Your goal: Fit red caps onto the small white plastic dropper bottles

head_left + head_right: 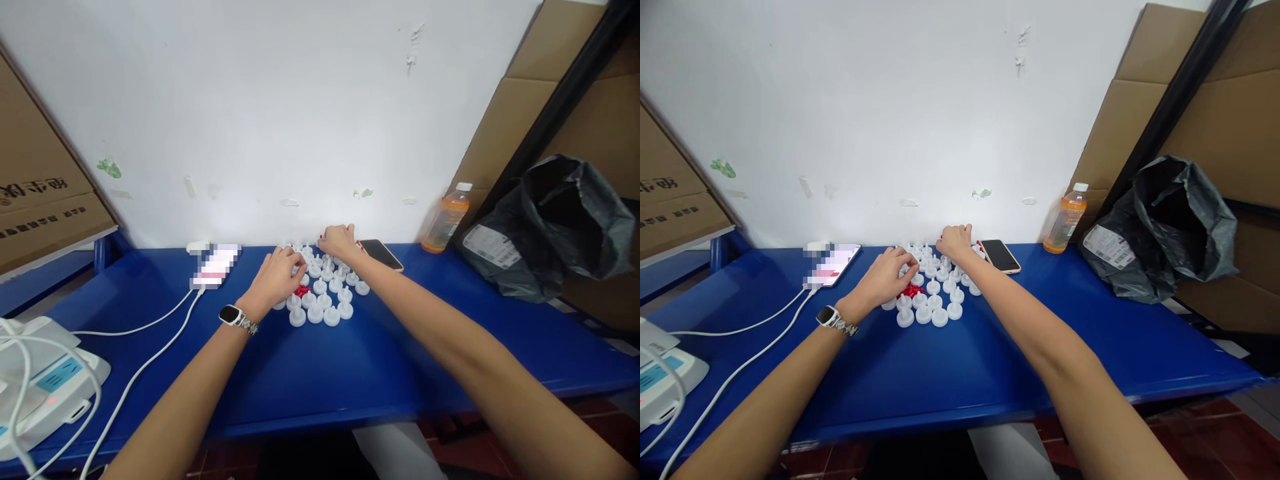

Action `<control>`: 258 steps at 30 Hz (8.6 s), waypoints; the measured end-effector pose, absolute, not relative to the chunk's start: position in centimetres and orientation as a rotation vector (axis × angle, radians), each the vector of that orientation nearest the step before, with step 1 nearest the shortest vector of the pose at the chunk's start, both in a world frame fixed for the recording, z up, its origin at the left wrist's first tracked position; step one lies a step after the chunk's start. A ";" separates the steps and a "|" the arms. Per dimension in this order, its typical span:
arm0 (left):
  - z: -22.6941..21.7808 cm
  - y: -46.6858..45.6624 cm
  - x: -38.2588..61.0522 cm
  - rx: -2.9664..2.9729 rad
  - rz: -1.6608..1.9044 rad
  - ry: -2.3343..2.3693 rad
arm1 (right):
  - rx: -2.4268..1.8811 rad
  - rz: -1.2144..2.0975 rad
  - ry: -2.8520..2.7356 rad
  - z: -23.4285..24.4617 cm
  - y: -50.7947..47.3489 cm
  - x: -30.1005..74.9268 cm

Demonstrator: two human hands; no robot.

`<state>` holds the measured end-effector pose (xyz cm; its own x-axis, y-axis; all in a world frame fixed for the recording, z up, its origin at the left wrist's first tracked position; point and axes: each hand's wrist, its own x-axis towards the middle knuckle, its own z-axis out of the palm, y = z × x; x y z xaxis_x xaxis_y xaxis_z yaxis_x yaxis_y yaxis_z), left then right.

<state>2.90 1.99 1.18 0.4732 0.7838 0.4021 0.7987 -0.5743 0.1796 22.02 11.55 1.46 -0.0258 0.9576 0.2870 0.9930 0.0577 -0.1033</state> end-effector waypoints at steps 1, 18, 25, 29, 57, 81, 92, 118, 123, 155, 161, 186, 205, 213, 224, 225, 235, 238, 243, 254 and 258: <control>1.1 1.9 2.9 -2.668 -0.721 -1.444 | -2.002 -0.187 -2.056 1.3 12.3 21.7; 1.4 -0.1 1.6 -2.674 -1.172 -1.436 | -1.146 0.210 -1.940 1.2 0.8 20.5; 1.4 -0.9 1.7 -2.798 -0.919 -1.264 | -0.977 0.405 -1.825 0.1 -2.1 19.6; 1.0 -0.6 2.0 -2.795 -0.938 -1.219 | -0.976 0.352 -1.816 0.2 -2.3 19.2; 1.7 -0.6 4.9 -2.862 -2.108 -1.944 | -1.035 -0.240 -1.928 0.8 -1.7 18.6; 0.7 0.2 0.7 -2.777 -0.786 -1.581 | -1.194 0.419 -1.893 0.0 -0.7 21.9; 0.7 0.0 1.0 -2.776 -0.770 -1.576 | -1.489 0.018 -2.149 0.4 0.5 22.8; 0.3 -0.1 1.6 -2.800 -0.761 -1.447 | -1.505 -0.004 -2.276 0.0 -1.0 22.2; 1.1 0.3 2.7 -2.821 -0.628 -1.449 | -1.604 -0.015 -2.237 -0.1 -1.0 22.0; 1.4 1.7 4.5 -2.982 -1.340 -1.945 | -1.070 0.473 -1.894 0.3 -0.7 23.3; 1.1 1.8 4.0 -2.904 -1.342 -2.084 | -1.014 0.361 -1.979 0.3 -0.9 22.8; 1.1 1.5 2.0 -2.899 -0.936 -1.559 | -1.558 0.091 -1.897 0.3 3.4 24.2; 0.8 0.5 3.8 -2.788 -1.016 -1.458 | -1.607 0.003 -1.807 2.3 7.0 24.3; 0.5 0.0 4.3 -2.803 -1.195 -1.348 | -1.127 0.364 -1.664 1.6 -0.8 21.8; 1.5 -0.8 3.6 -2.790 -1.338 -1.380 | -1.025 0.536 -1.588 -0.4 -1.4 20.3; 1.6 -0.8 3.4 -2.769 -1.339 -1.374 | -1.032 0.518 -1.616 -0.4 -1.6 20.2; 1.7 -1.4 3.6 -2.776 -0.988 -1.260 | -1.011 0.363 -1.777 0.3 -3.0 19.3; 2.0 -1.3 3.6 -2.726 -1.211 -1.356 | -0.987 0.219 -1.809 0.7 -2.8 20.0; 2.4 -0.1 1.5 -2.573 -1.594 -1.585 | -1.120 0.091 -1.648 0.5 -1.5 22.6; 0.3 1.4 0.9 -2.756 -0.837 -1.547 | -1.154 0.306 -1.634 -0.2 -0.9 21.6; 0.2 2.1 2.3 -2.715 -0.780 -1.468 | -1.155 0.412 -1.678 -0.4 -0.4 21.6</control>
<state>2.27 2.14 0.21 0.4550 0.7963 0.3986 0.7761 -0.5741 0.2610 21.58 -0.40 -0.36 -0.0270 0.8402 0.5416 0.4935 0.4824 -0.7237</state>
